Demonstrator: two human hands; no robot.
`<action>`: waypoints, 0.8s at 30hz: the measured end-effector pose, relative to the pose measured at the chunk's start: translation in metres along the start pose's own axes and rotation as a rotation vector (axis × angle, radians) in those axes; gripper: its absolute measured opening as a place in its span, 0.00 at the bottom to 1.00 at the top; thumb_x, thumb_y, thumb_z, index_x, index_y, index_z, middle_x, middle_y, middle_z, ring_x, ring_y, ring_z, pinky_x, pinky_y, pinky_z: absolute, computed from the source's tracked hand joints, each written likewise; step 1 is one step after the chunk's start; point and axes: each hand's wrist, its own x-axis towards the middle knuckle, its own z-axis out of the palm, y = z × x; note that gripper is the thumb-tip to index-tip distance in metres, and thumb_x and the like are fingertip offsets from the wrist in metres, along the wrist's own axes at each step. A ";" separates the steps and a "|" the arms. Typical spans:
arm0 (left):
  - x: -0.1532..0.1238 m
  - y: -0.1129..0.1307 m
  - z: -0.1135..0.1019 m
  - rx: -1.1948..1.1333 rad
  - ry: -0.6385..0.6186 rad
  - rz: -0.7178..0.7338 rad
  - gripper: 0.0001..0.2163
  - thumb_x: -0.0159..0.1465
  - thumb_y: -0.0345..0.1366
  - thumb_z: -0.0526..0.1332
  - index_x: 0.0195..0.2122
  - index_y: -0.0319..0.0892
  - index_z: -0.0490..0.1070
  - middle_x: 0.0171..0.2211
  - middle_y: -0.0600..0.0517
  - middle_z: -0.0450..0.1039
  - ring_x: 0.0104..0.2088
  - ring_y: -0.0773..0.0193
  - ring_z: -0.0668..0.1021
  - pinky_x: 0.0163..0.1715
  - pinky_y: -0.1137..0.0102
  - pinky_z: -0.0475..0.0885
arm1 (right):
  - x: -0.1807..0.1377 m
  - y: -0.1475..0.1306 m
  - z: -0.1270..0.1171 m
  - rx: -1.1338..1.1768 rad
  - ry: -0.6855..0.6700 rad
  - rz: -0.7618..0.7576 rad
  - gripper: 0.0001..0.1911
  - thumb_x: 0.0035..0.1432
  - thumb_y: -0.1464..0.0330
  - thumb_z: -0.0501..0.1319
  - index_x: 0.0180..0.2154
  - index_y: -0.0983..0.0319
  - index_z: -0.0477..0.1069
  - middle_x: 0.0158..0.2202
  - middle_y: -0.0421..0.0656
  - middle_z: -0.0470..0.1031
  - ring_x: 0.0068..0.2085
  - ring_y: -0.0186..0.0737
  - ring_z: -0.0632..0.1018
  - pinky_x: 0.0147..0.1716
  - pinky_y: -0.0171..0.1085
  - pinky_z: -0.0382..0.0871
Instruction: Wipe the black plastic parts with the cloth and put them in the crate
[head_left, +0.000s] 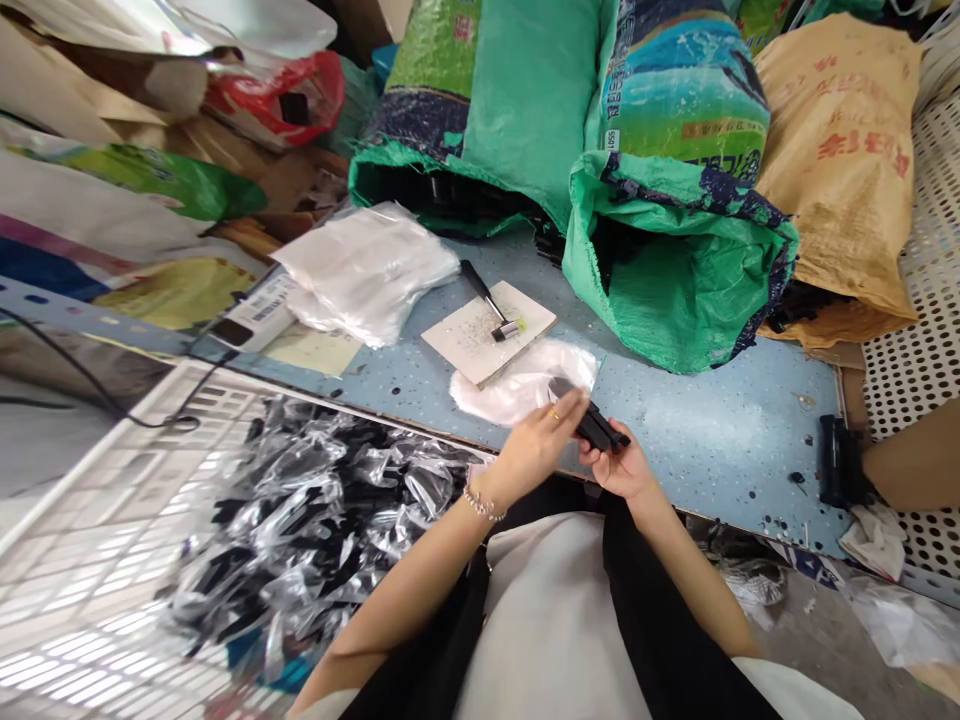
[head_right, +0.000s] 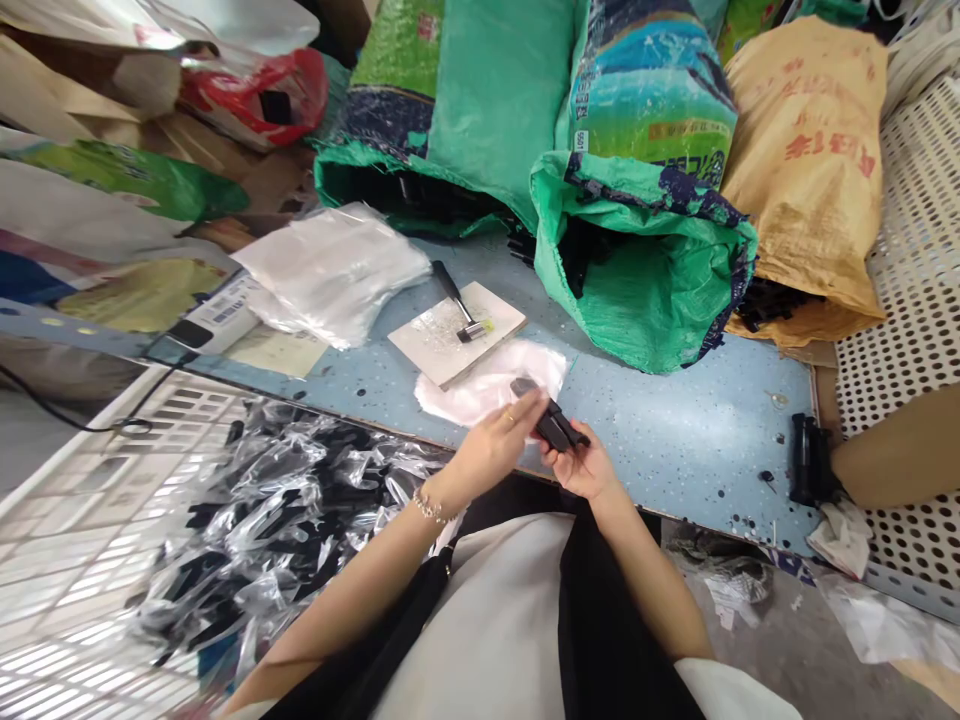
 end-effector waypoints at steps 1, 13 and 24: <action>-0.004 0.007 -0.002 -0.027 -0.008 0.034 0.34 0.66 0.20 0.48 0.74 0.38 0.47 0.69 0.35 0.61 0.65 0.50 0.72 0.60 0.57 0.74 | 0.002 0.003 0.005 -0.029 0.044 -0.071 0.17 0.58 0.55 0.65 0.39 0.64 0.74 0.30 0.42 0.78 0.27 0.32 0.75 0.20 0.26 0.73; -0.030 0.019 -0.028 -0.334 0.132 0.082 0.38 0.65 0.19 0.49 0.75 0.49 0.44 0.68 0.42 0.64 0.67 0.58 0.69 0.64 0.62 0.72 | -0.015 0.024 0.009 0.061 -0.048 0.058 0.23 0.61 0.52 0.58 0.44 0.65 0.74 0.31 0.43 0.76 0.25 0.32 0.70 0.18 0.27 0.70; -0.039 0.036 -0.025 -0.135 0.063 -0.006 0.34 0.62 0.17 0.48 0.70 0.44 0.54 0.71 0.38 0.58 0.64 0.54 0.74 0.58 0.58 0.77 | -0.029 0.032 0.041 -0.980 0.509 -0.706 0.27 0.59 0.59 0.66 0.57 0.57 0.66 0.46 0.44 0.77 0.44 0.43 0.77 0.47 0.42 0.73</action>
